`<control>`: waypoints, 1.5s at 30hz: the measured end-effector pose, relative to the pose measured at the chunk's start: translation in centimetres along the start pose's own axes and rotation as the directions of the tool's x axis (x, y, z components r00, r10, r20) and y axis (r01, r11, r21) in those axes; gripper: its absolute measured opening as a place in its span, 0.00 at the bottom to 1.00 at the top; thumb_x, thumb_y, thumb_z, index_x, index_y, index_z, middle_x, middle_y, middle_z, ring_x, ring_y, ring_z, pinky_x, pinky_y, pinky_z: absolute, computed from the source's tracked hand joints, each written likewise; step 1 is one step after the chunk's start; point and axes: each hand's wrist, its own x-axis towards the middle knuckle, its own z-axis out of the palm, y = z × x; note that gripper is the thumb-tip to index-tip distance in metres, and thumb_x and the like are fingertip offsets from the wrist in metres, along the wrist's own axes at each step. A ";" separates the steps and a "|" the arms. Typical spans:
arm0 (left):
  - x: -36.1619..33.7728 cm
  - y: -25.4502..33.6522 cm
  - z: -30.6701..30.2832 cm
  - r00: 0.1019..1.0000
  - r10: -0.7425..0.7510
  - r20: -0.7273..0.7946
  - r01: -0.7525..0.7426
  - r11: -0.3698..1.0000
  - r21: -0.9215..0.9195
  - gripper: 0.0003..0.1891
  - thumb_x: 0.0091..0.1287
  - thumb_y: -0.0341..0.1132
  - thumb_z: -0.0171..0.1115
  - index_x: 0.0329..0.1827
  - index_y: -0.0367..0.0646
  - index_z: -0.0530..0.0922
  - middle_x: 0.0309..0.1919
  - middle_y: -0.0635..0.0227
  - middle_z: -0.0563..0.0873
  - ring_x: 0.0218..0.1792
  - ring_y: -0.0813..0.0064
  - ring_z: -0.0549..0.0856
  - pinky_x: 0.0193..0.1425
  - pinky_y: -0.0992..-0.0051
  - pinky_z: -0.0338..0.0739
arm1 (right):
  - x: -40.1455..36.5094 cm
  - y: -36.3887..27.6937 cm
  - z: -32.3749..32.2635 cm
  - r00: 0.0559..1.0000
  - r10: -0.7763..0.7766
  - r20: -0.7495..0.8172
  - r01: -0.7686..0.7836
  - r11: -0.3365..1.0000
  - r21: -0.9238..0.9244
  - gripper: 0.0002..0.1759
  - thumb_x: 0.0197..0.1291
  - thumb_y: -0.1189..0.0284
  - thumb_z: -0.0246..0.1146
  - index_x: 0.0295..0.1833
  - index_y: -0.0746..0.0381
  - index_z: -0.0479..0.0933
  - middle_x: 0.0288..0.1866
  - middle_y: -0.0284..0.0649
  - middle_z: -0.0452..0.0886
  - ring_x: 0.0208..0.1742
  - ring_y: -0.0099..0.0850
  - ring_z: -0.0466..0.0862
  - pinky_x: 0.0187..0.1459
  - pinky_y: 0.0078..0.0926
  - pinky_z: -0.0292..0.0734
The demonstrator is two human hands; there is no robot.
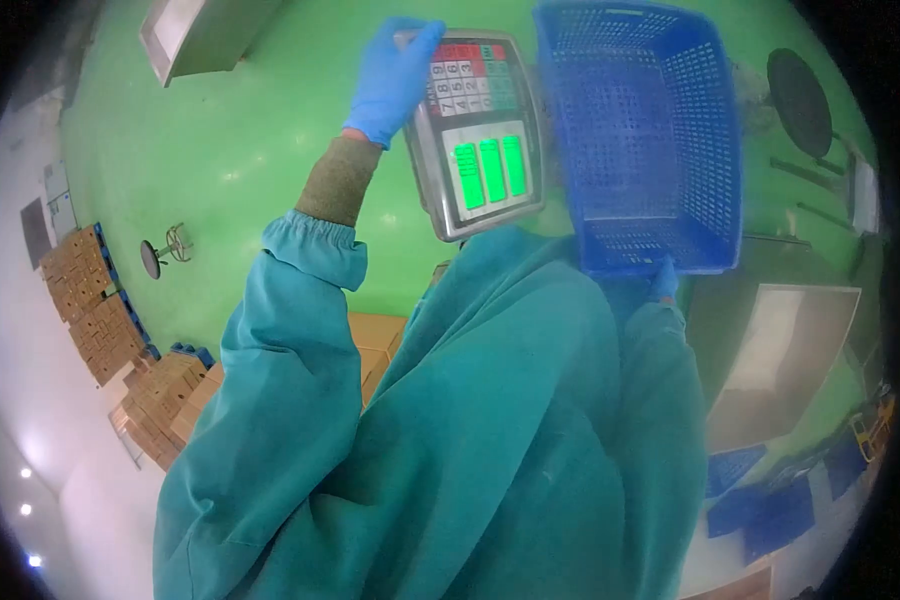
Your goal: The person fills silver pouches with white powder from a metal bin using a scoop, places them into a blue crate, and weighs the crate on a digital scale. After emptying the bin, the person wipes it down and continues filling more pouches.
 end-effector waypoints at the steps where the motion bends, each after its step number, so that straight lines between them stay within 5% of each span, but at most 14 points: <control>1: -1.8 1.1 0.9 1.000 0.001 -0.002 -0.001 1.000 0.008 0.25 0.61 0.49 0.59 0.49 0.33 0.75 0.41 0.53 0.83 0.44 0.61 0.82 0.49 0.68 0.74 | -0.1 0.0 -1.3 1.000 -0.009 0.002 0.009 1.000 0.001 0.25 0.60 0.52 0.56 0.47 0.64 0.79 0.38 0.38 0.80 0.35 0.30 0.76 0.38 0.30 0.71; 3: -5.2 4.9 2.4 1.000 -0.008 0.010 0.008 1.000 -0.013 0.25 0.61 0.49 0.60 0.48 0.33 0.75 0.40 0.56 0.83 0.42 0.67 0.81 0.49 0.71 0.74 | -1.0 -0.7 -4.0 0.999 -0.049 0.008 0.050 0.984 -0.173 0.21 0.59 0.51 0.56 0.41 0.58 0.77 0.31 0.34 0.77 0.30 0.26 0.75 0.28 0.26 0.69; 11: -5.7 6.4 2.0 0.994 0.108 -0.008 -0.108 0.994 -0.007 0.19 0.66 0.45 0.57 0.42 0.34 0.77 0.32 0.58 0.83 0.35 0.71 0.81 0.40 0.72 0.76 | -2.8 -2.2 -2.0 0.941 -0.274 0.199 0.336 0.829 -0.447 0.26 0.59 0.51 0.57 0.46 0.65 0.78 0.37 0.40 0.79 0.33 0.34 0.79 0.35 0.32 0.71; 13: -5.4 6.5 1.8 1.000 -0.013 0.010 0.013 1.000 0.017 0.25 0.61 0.50 0.61 0.48 0.34 0.75 0.39 0.58 0.83 0.41 0.71 0.80 0.48 0.74 0.74 | -9.5 -5.8 0.1 0.998 0.056 0.014 -0.055 0.997 -0.058 0.28 0.59 0.53 0.59 0.52 0.67 0.73 0.42 0.43 0.78 0.40 0.40 0.80 0.41 0.34 0.73; 14: -5.5 6.3 1.8 1.000 -0.007 0.014 0.007 1.000 0.012 0.25 0.61 0.50 0.61 0.48 0.34 0.75 0.39 0.58 0.83 0.41 0.71 0.80 0.48 0.74 0.74 | -10.4 -5.3 0.3 0.999 0.051 0.008 -0.051 0.997 -0.052 0.28 0.59 0.53 0.59 0.52 0.67 0.73 0.42 0.43 0.78 0.40 0.40 0.80 0.41 0.34 0.73; 15: -5.5 6.1 1.8 1.000 0.005 0.011 -0.006 1.000 0.023 0.25 0.61 0.50 0.60 0.48 0.34 0.75 0.40 0.58 0.82 0.42 0.71 0.80 0.49 0.73 0.74 | -11.2 -5.0 0.5 0.887 -0.340 -0.313 0.289 0.936 -0.199 0.29 0.59 0.55 0.61 0.55 0.68 0.70 0.46 0.45 0.76 0.45 0.42 0.78 0.46 0.34 0.72; 16: -5.4 5.9 1.6 1.000 0.021 0.006 -0.021 0.999 0.036 0.26 0.61 0.50 0.60 0.48 0.33 0.75 0.40 0.57 0.82 0.42 0.70 0.80 0.49 0.73 0.73 | -12.3 -4.7 1.1 0.539 -0.667 -0.515 0.512 0.744 -0.429 0.31 0.59 0.56 0.62 0.58 0.69 0.68 0.50 0.47 0.75 0.51 0.45 0.77 0.51 0.35 0.72; 19: -5.2 5.6 1.6 0.998 0.059 -0.003 -0.058 0.996 0.069 0.26 0.61 0.51 0.59 0.48 0.34 0.75 0.42 0.53 0.83 0.44 0.63 0.82 0.49 0.68 0.73 | -16.8 -6.2 5.0 0.820 -0.566 -0.085 0.569 0.791 0.226 0.22 0.65 0.67 0.54 0.58 0.73 0.67 0.54 0.52 0.72 0.57 0.42 0.71 0.59 0.36 0.66; 21: -5.8 5.9 1.6 0.999 0.051 0.014 -0.052 0.998 0.022 0.26 0.61 0.51 0.58 0.48 0.33 0.75 0.41 0.54 0.83 0.44 0.64 0.81 0.50 0.68 0.73 | -19.0 -6.5 11.5 0.409 -0.835 0.369 0.872 0.238 -0.427 0.19 0.69 0.64 0.46 0.56 0.67 0.70 0.53 0.45 0.74 0.55 0.33 0.72 0.57 0.30 0.67; 22: -5.7 6.2 1.5 0.999 0.043 0.013 -0.043 0.999 -0.024 0.26 0.62 0.51 0.58 0.48 0.33 0.74 0.41 0.54 0.83 0.44 0.65 0.81 0.50 0.68 0.73 | -23.6 -9.3 14.6 0.642 -0.570 0.513 0.609 0.785 0.110 0.21 0.69 0.62 0.46 0.59 0.65 0.69 0.58 0.47 0.72 0.58 0.34 0.72 0.59 0.30 0.65; 23: -5.7 6.3 1.5 0.998 0.061 0.014 -0.060 0.998 -0.035 0.26 0.62 0.51 0.58 0.48 0.33 0.74 0.41 0.54 0.83 0.44 0.65 0.81 0.50 0.68 0.73 | -29.1 -12.0 16.1 0.496 -0.754 0.429 0.798 0.591 0.115 0.24 0.68 0.62 0.47 0.61 0.67 0.67 0.63 0.49 0.70 0.63 0.37 0.69 0.62 0.31 0.62; 25: -5.5 6.1 1.1 1.000 0.007 0.024 -0.007 1.000 0.031 0.24 0.64 0.49 0.55 0.48 0.33 0.74 0.40 0.54 0.82 0.44 0.69 0.79 0.51 0.70 0.71 | -31.8 -13.5 18.5 0.636 -0.588 0.499 0.618 0.776 0.127 0.26 0.68 0.60 0.48 0.63 0.69 0.66 0.65 0.49 0.68 0.66 0.38 0.67 0.65 0.31 0.60; 42: -6.1 8.9 -0.9 0.997 0.060 0.054 -0.054 0.993 -0.103 0.18 0.71 0.43 0.47 0.53 0.37 0.69 0.39 0.55 0.80 0.42 0.66 0.78 0.52 0.69 0.70 | -35.9 -16.6 17.6 0.841 -0.421 0.339 0.463 0.885 -0.049 0.34 0.65 0.52 0.49 0.63 0.71 0.66 0.65 0.53 0.67 0.68 0.39 0.66 0.67 0.31 0.58; 45: -7.1 6.8 -2.6 0.984 0.173 0.033 -0.176 0.969 0.174 0.30 0.71 0.45 0.47 0.67 0.31 0.57 0.62 0.44 0.67 0.64 0.54 0.68 0.68 0.65 0.60 | -36.2 -14.7 16.5 0.785 -0.534 0.313 0.602 0.777 -0.185 0.30 0.66 0.53 0.47 0.61 0.68 0.69 0.59 0.51 0.74 0.63 0.41 0.71 0.65 0.33 0.60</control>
